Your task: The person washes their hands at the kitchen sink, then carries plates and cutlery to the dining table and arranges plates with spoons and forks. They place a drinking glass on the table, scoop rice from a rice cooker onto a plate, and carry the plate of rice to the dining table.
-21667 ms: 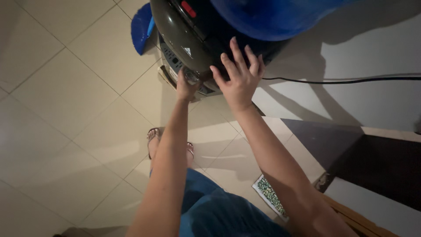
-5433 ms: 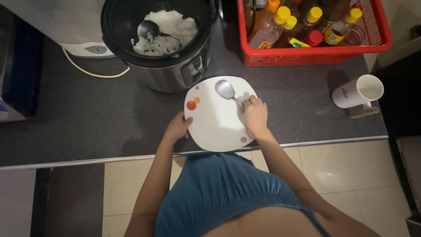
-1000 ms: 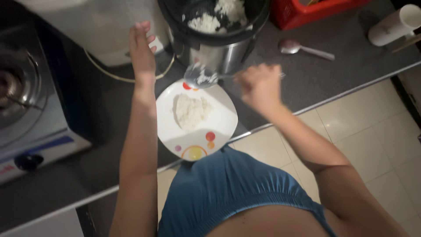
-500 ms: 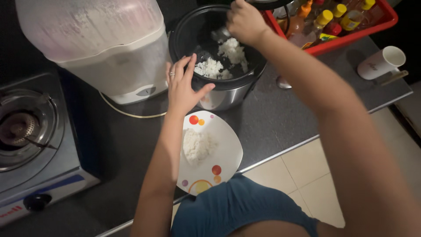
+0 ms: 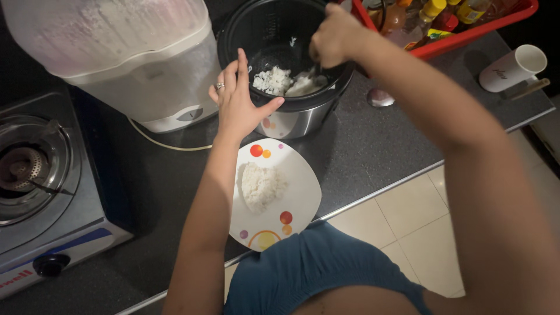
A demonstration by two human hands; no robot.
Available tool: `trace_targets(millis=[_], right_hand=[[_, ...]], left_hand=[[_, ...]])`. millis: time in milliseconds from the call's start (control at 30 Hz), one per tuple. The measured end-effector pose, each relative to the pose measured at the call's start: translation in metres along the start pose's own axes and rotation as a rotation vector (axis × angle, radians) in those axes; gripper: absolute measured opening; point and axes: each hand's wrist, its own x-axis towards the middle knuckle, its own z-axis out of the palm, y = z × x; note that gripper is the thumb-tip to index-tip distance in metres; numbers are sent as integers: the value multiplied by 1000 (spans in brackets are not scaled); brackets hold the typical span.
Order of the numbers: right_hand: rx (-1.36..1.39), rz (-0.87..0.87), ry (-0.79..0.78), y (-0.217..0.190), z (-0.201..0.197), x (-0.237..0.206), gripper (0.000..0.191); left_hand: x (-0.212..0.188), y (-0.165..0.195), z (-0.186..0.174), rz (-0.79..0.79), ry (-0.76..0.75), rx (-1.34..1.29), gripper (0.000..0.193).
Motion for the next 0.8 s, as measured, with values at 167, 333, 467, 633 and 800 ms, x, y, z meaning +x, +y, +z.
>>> trace_targets(millis=[167,333,467,633,800], right_hand=[[276,-44,116,-19,19,14,22],[449,2,291,-24,28,4,20],[533,65,391,-22,21,-17,19],[720,179,382,-20,2,-38,21],[716,254,449,-17,-22,-54,21]], left_hand=[[4,-7,6,-19,-15,11,135],[7,-12,12,-12,2,8,135],[6,-8,12,-5,12,-17,131],[7,-5,3,80,34,-69,121],[19,-3,-4,46,132,-212,95]])
